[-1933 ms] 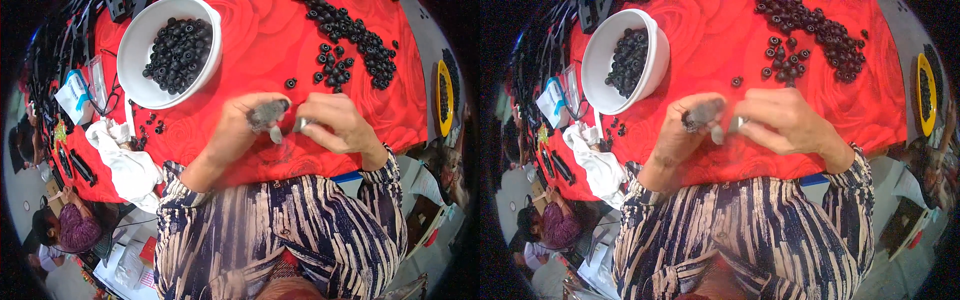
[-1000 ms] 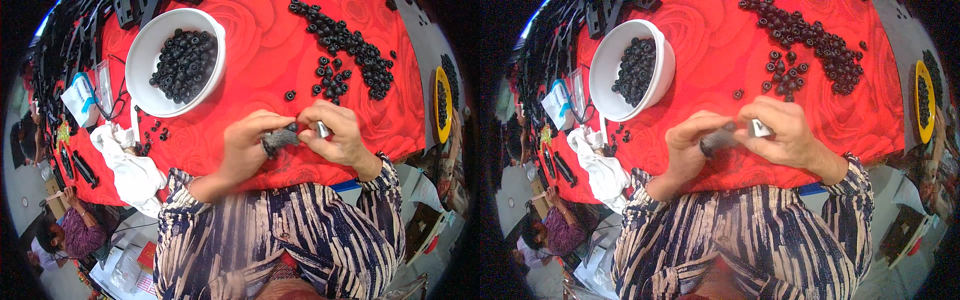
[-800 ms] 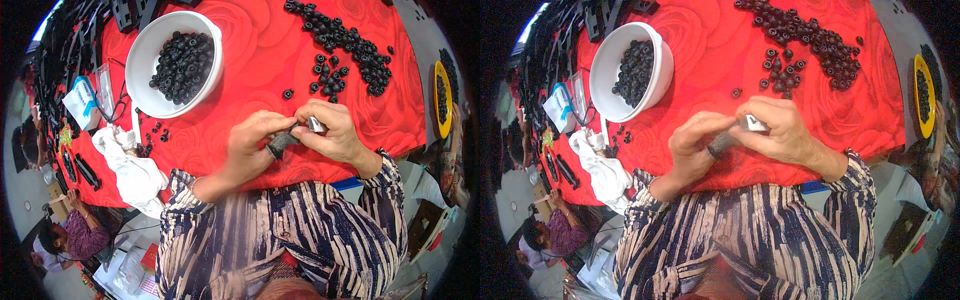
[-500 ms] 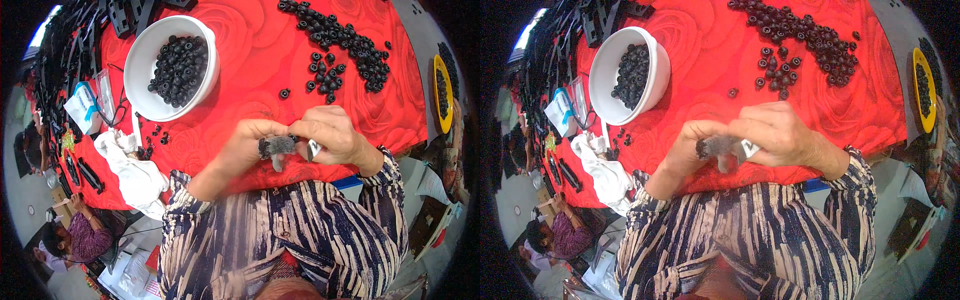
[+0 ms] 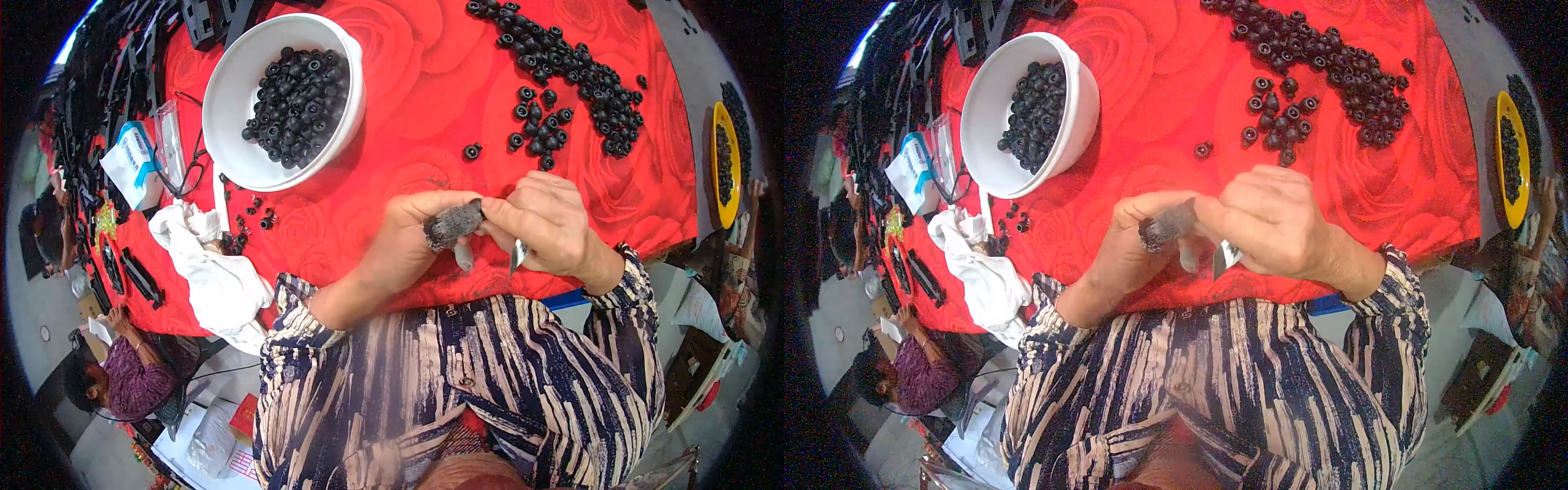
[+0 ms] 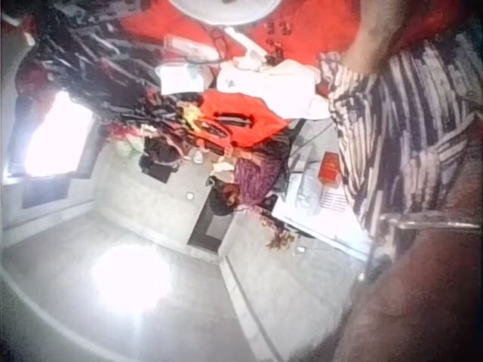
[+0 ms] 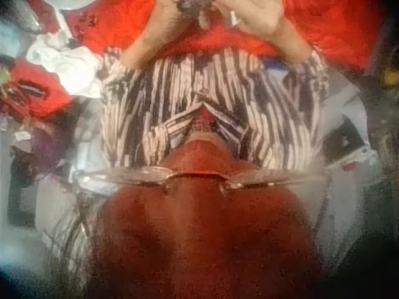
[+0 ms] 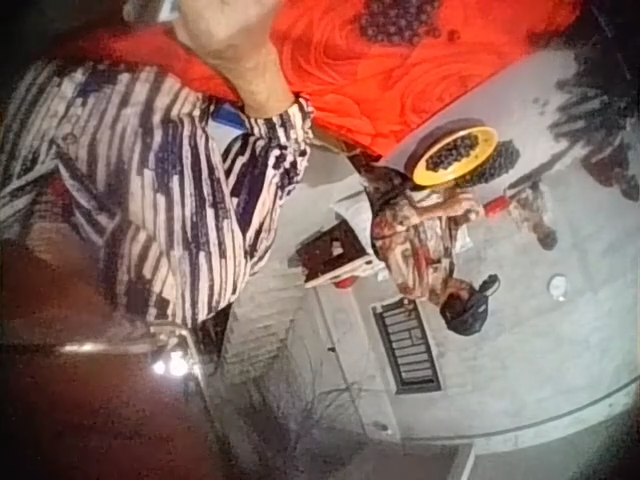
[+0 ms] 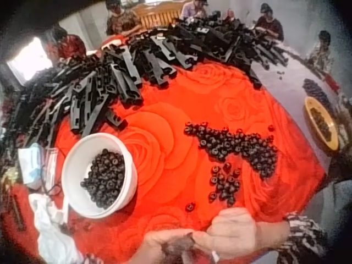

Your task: The person trims and scrapes small black plastic parts using a small blade by hand.

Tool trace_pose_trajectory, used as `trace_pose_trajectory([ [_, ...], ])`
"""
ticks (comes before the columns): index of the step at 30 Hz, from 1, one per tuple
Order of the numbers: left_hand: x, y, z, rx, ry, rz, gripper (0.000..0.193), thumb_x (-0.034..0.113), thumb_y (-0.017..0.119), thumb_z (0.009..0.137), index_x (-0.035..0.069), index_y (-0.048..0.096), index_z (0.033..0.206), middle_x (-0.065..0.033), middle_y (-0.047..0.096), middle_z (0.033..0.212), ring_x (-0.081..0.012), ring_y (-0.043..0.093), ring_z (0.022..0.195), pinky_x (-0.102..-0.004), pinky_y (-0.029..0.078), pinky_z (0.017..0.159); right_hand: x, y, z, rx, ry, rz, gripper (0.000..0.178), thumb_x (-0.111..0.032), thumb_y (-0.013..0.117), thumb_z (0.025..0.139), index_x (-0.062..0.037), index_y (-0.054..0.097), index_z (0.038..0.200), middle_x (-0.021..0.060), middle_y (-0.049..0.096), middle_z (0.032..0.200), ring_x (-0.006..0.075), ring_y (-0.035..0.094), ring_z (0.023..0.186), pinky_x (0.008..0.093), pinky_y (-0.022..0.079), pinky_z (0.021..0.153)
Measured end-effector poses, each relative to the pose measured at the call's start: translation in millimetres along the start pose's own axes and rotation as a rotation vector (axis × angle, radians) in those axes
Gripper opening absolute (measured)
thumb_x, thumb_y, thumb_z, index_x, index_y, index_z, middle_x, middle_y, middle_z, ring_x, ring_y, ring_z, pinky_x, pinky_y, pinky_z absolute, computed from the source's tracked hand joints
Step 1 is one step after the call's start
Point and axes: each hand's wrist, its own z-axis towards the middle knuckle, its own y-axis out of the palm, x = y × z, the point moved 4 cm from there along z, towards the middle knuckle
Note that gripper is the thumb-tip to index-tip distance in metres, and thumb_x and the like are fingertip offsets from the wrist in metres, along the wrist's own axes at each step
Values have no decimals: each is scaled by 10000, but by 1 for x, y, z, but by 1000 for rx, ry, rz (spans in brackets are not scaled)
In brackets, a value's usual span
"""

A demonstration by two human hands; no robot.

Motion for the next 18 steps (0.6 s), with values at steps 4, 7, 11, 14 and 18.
trace_pose_trajectory([
  [4, 11, 0, -2, 42, 45, 68, 221, 83, 573, 856, -19, 606, 1050, -72, 635, 868, -112, 594, 673, -233, 489, 582, 7, -5, 8, -46, 285, 270, 317, -55, 664, 692, 46, 566, 976, 74, 507, 681, 184, 489, 555, 291, 370, 483],
  [7, 14, 1, -2, 76, 47, 146, 219, 89, 573, 855, -16, 608, 1044, -72, 635, 870, -110, 594, 693, -232, 485, 599, 14, -1, 3, -90, 493, 553, 264, -120, 493, 817, 37, 504, 1030, 112, 504, 842, 198, 493, 704, 291, 386, 618],
  [11, 15, 0, -2, 55, 56, 156, 219, 80, 566, 856, -16, 606, 1049, -71, 634, 875, -110, 596, 691, -230, 485, 597, 20, 1, 0, -137, 518, 462, 187, -73, 523, 840, 22, 511, 1001, 124, 506, 788, 244, 538, 703, 320, 414, 606],
  [14, 14, -2, -1, 74, 62, 215, 221, 70, 557, 858, -19, 602, 1055, -72, 633, 880, -110, 595, 682, -229, 486, 597, 20, 3, -1, -139, 515, 443, 174, -33, 476, 830, 44, 516, 981, 107, 495, 798, 208, 497, 699, 299, 394, 622],
  [18, 15, -2, -1, 62, 100, 187, 225, 64, 546, 861, -20, 598, 1063, -74, 632, 881, -115, 597, 669, -233, 490, 588, 19, 4, 0, -146, 512, 425, 155, -20, 496, 824, 43, 524, 962, 114, 494, 780, 219, 498, 678, 307, 398, 617],
])
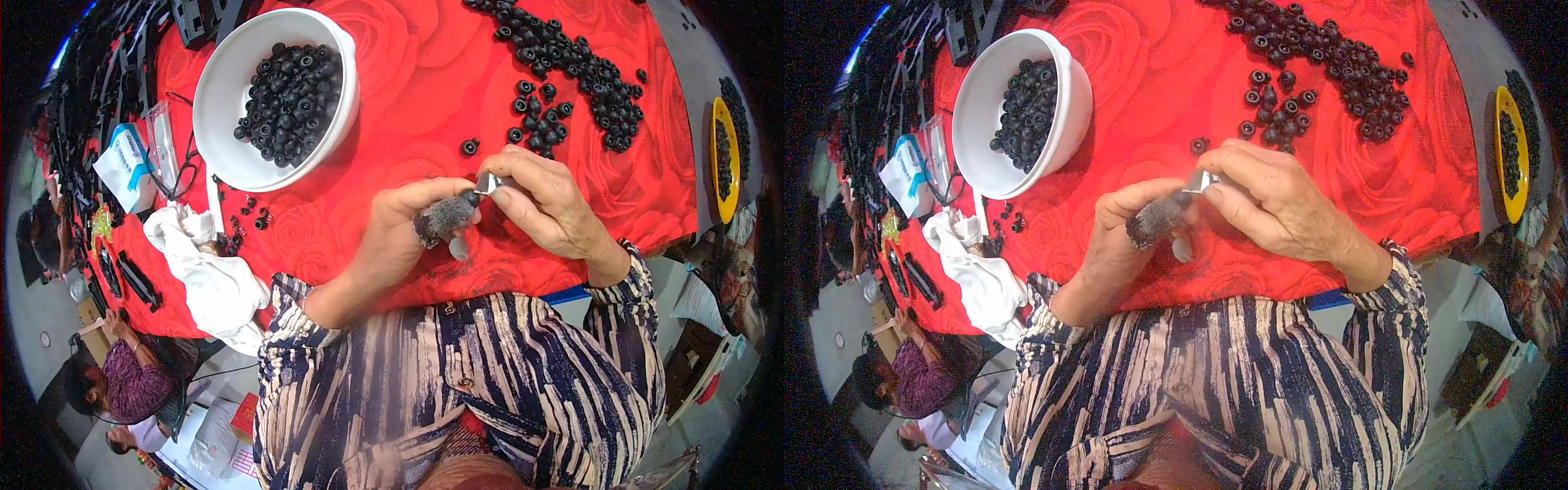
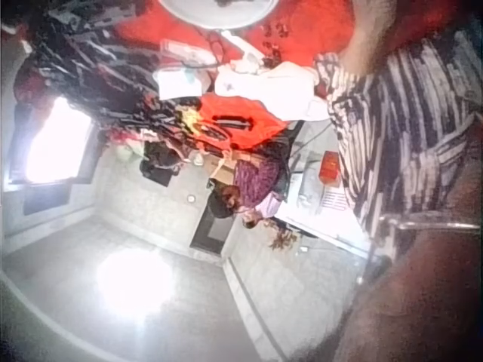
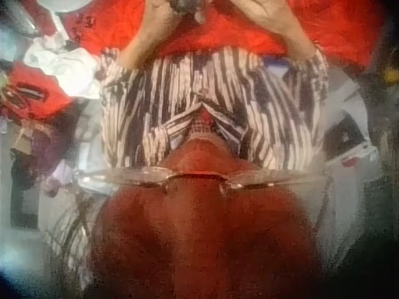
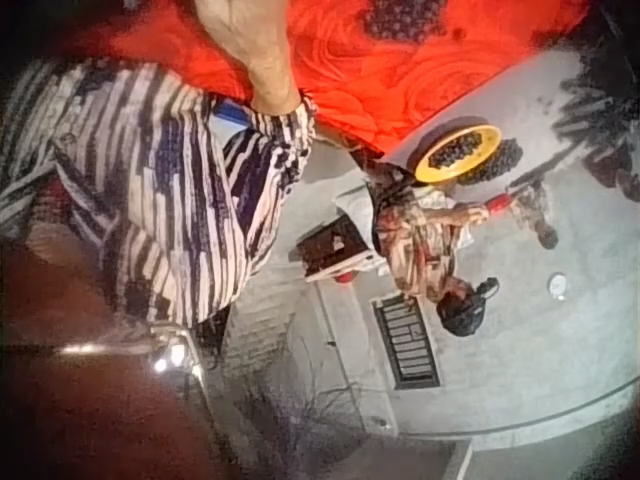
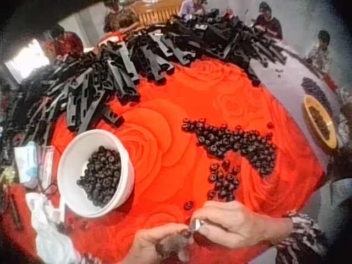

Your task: The person trims and scrapes small black plastic parts using a small blade by hand.

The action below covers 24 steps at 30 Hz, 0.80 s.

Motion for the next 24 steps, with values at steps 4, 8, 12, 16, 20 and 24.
trace_pose_trajectory([
  [4, 1, 1, 0, -22, -36, -37, 232, 66, 538, 866, -18, 593, 1074, -76, 631, 878, -120, 600, 665, -236, 494, 577, 0, 1, 1, 16, -24, -21, 149, -25, 501, 824, 37, 526, 957, 111, 488, 761, 218, 494, 659, 308, 394, 603],
  [8, 1, 2, 1, -38, -33, -8, 233, 68, 530, 870, -18, 591, 1079, -78, 632, 878, -120, 599, 658, -236, 494, 570, 0, 0, 1, 16, -26, -37, 148, -26, 511, 821, 36, 526, 954, 105, 480, 746, 219, 489, 646, 311, 386, 589],
  [12, 0, 1, 0, -37, -44, -46, 236, 72, 528, 873, -20, 589, 1082, -78, 630, 876, -122, 598, 646, -241, 496, 562, 0, 1, 1, 10, -42, -36, 153, -23, 532, 811, 37, 529, 952, 104, 473, 725, 221, 484, 626, 313, 380, 568],
  [16, -1, 0, 1, -42, -46, -4, 242, 69, 524, 872, -22, 586, 1088, -78, 627, 871, -129, 600, 647, -246, 499, 563, 1, 0, 0, 28, -90, -73, 160, -16, 548, 801, 38, 533, 950, 110, 489, 729, 220, 492, 626, 309, 385, 560],
  [20, -2, -2, 2, -55, -20, 13, 242, 65, 517, 875, -22, 585, 1091, -83, 625, 876, -134, 602, 651, -251, 502, 564, 0, 0, 0, 32, -74, -85, 166, -7, 552, 793, 38, 535, 952, 112, 499, 738, 221, 498, 629, 306, 389, 560],
  [24, -1, -1, 1, -54, -47, -37, 237, 68, 517, 878, -21, 588, 1086, -85, 623, 883, -138, 601, 651, -252, 503, 566, 0, -1, 0, 22, -71, -72, 169, -1, 552, 786, 36, 539, 950, 108, 492, 724, 220, 490, 619, 307, 384, 553],
])
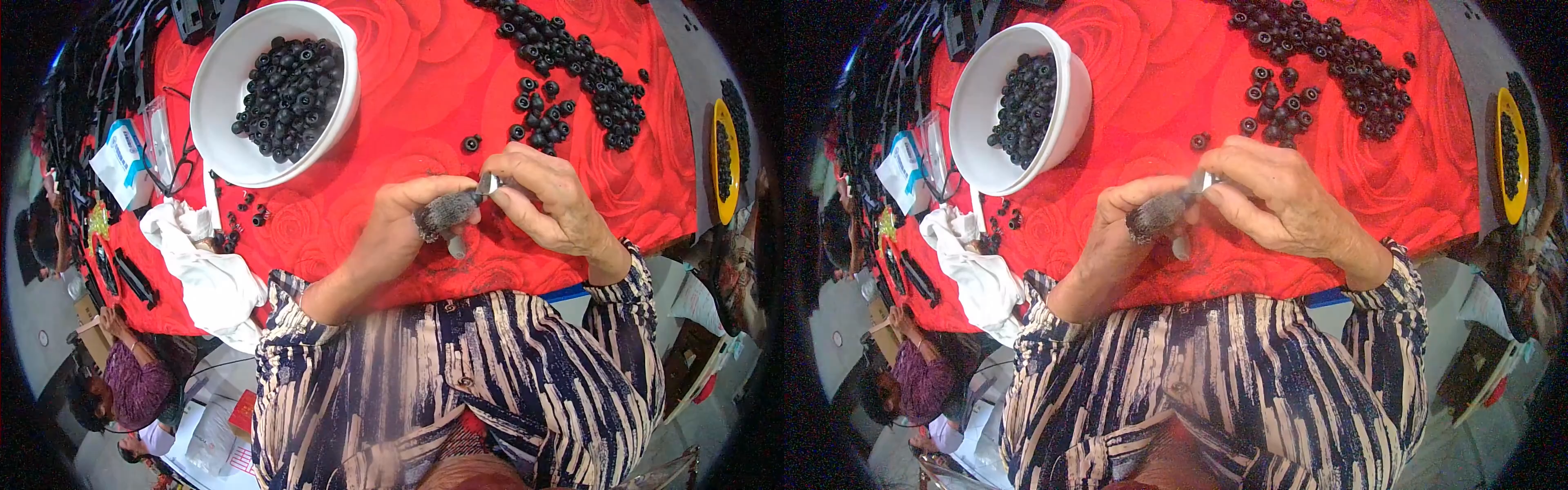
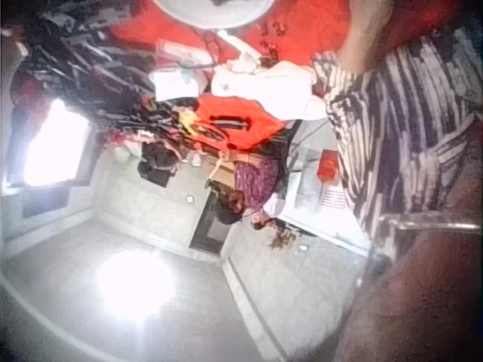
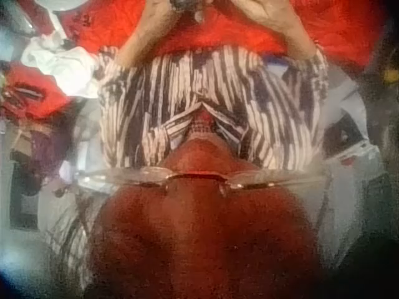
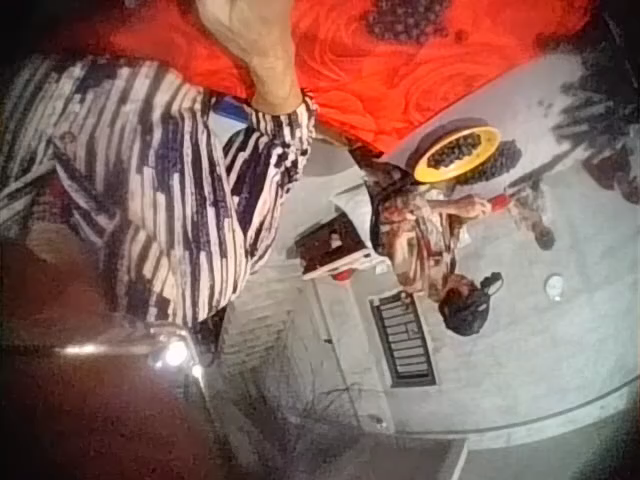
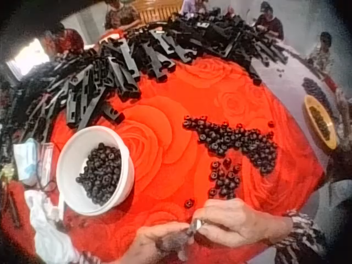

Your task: The person trims and scrapes small black plastic parts using a small blade by hand.

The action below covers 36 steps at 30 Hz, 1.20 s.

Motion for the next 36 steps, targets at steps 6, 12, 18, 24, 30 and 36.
trace_pose_trajectory([
  [6, -2, -1, -1, 7, -8, 0, 230, 78, 524, 879, -27, 594, 1072, -82, 619, 878, -131, 595, 674, -247, 499, 565, -1, 0, 2, -48, 9, -25, 180, -37, 559, 802, 23, 535, 970, 137, 509, 754, 285, 540, 661, 347, 424, 573],
  [12, 1, -1, 0, 0, -44, 33, 230, 92, 535, 877, -34, 598, 1059, -62, 601, 840, -117, 579, 683, -245, 494, 564, 0, 2, 1, -21, -17, -17, 172, -4, 550, 789, 33, 537, 956, 123, 512, 746, 259, 520, 648, 333, 412, 571],
  [18, 2, -1, 1, -4, -101, -1, 223, 94, 544, 872, -32, 608, 1044, -56, 600, 824, -117, 577, 672, -247, 496, 565, 0, 1, 0, -15, -37, -17, 170, 23, 536, 779, 48, 534, 947, 109, 516, 737, 232, 500, 634, 324, 398, 566],
  [24, -3, -5, 2, -42, -85, -20, 218, 93, 547, 868, -26, 616, 1037, -64, 612, 814, -127, 588, 637, -255, 503, 565, -1, 1, 2, -50, -34, -5, 160, -10, 567, 784, 28, 546, 938, 135, 504, 738, 286, 532, 648, 354, 424, 562],
  [30, -5, -3, 2, -62, -135, -23, 209, 79, 524, 877, -22, 619, 1033, -82, 623, 824, -132, 595, 630, -261, 505, 560, 0, 0, 1, -97, -26, 42, 154, 2, 562, 771, 24, 550, 923, 129, 498, 710, 281, 525, 618, 355, 411, 540],
  [36, 2, -5, 7, -38, -84, -64, 200, 68, 511, 881, -20, 620, 1024, -83, 622, 827, -135, 597, 621, -258, 505, 560, -5, -1, 0, -205, -87, 0, 162, -1, 578, 751, 16, 559, 911, 118, 494, 687, 266, 519, 591, 350, 400, 519],
])
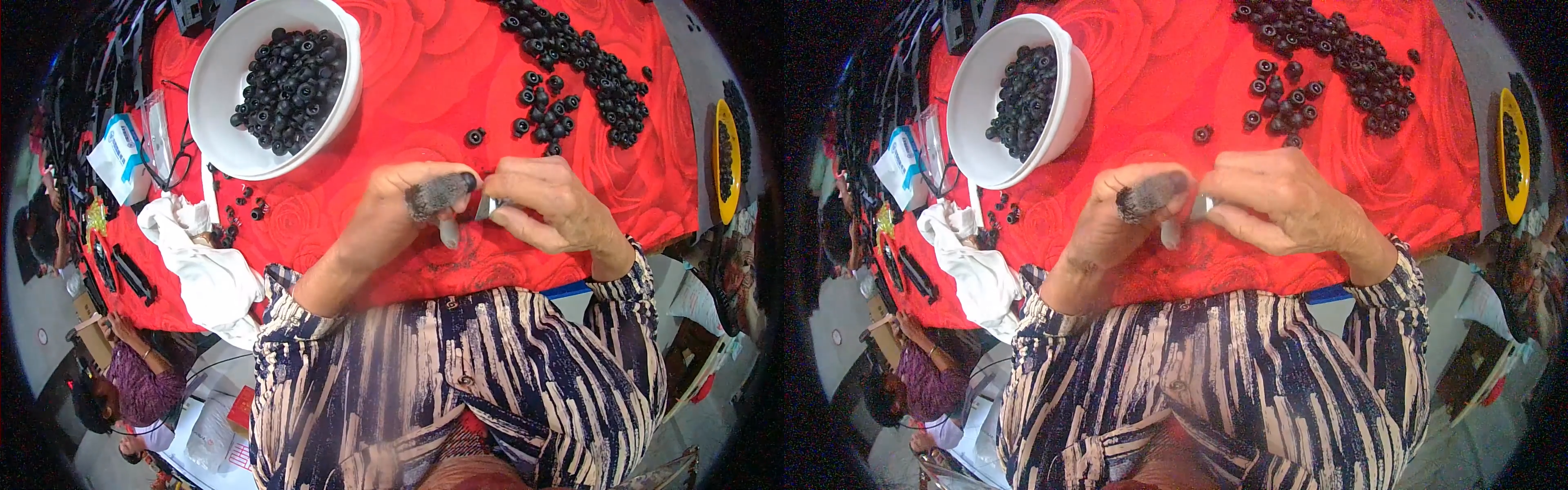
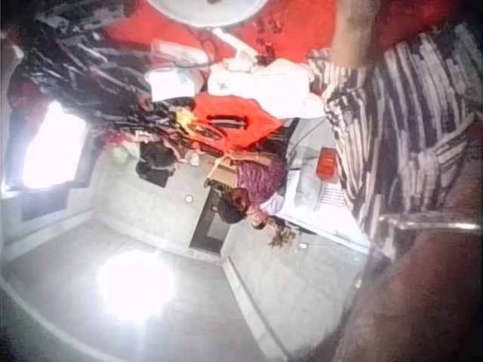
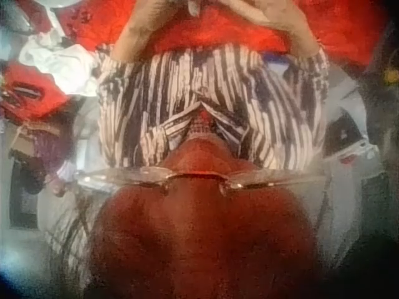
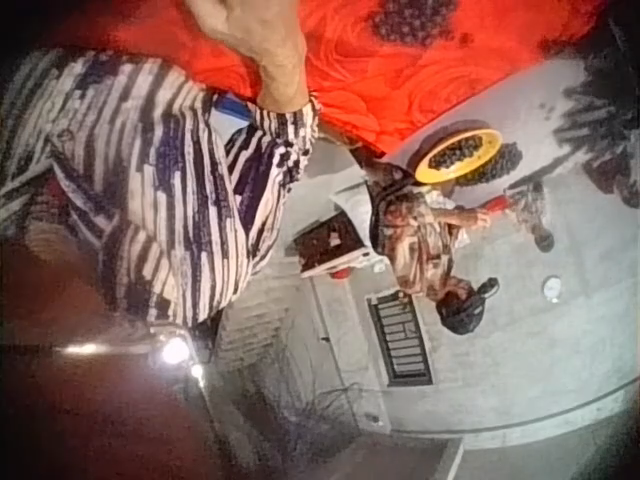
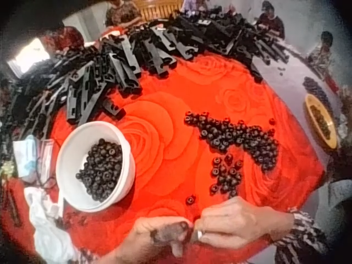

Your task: The person trims and scrapes small black plastic parts using a small blade by hand.

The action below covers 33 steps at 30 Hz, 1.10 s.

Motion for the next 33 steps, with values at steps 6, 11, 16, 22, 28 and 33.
trace_pose_trajectory([
  [6, -1, -2, -3, 47, 4, 11, 193, 82, 521, 877, -17, 623, 1006, -72, 614, 805, -135, 596, 612, -250, 498, 552, 1, -6, 3, 160, 21, 69, 287, -17, 644, 682, 27, 560, 952, 90, 499, 678, 223, 511, 559, 329, 390, 477],
  [11, -4, 11, -4, -44, -112, 109, 157, 84, 513, 872, -6, 634, 918, -47, 615, 756, -105, 581, 632, -227, 476, 556, -11, 4, -1, 306, -254, -307, 376, -78, 716, 614, 24, 569, 946, 91, 495, 673, 224, 515, 541, 321, 402, 462],
  [16, -16, 5, -4, -32, -70, -66, 151, 98, 549, 860, -4, 640, 926, -21, 609, 752, -58, 543, 632, -204, 460, 543, -12, 11, -3, 280, -241, -318, 345, -108, 711, 623, 37, 580, 908, 91, 482, 656, 225, 517, 532, 330, 401, 465],
  [22, -18, 1, -1, -41, -86, -173, 173, 72, 560, 849, -10, 633, 983, -38, 610, 759, -74, 555, 625, -221, 480, 535, -16, 6, -1, 339, -297, -334, 219, -84, 715, 665, 29, 599, 811, 74, 468, 605, 214, 497, 479, 324, 375, 421],
  [28, 1, 7, -9, 29, 20, -93, 178, 32, 600, 816, 7, 641, 987, -63, 616, 776, -107, 580, 656, -221, 469, 546, -14, -5, 2, 550, -246, -382, 246, 18, 666, 634, 16, 612, 874, 117, 558, 707, 240, 539, 541, 327, 413, 455],
  [33, 67, 5, -36, 386, 860, 792, 284, -17, 699, 696, -7, 640, 974, -64, 620, 784, -126, 582, 697, -228, 441, 573, -3, 14, 9, 366, -153, -746, 421, -41, 585, 631, -2, 593, 1049, 100, 570, 889, 227, 558, 673, 321, 453, 557],
])
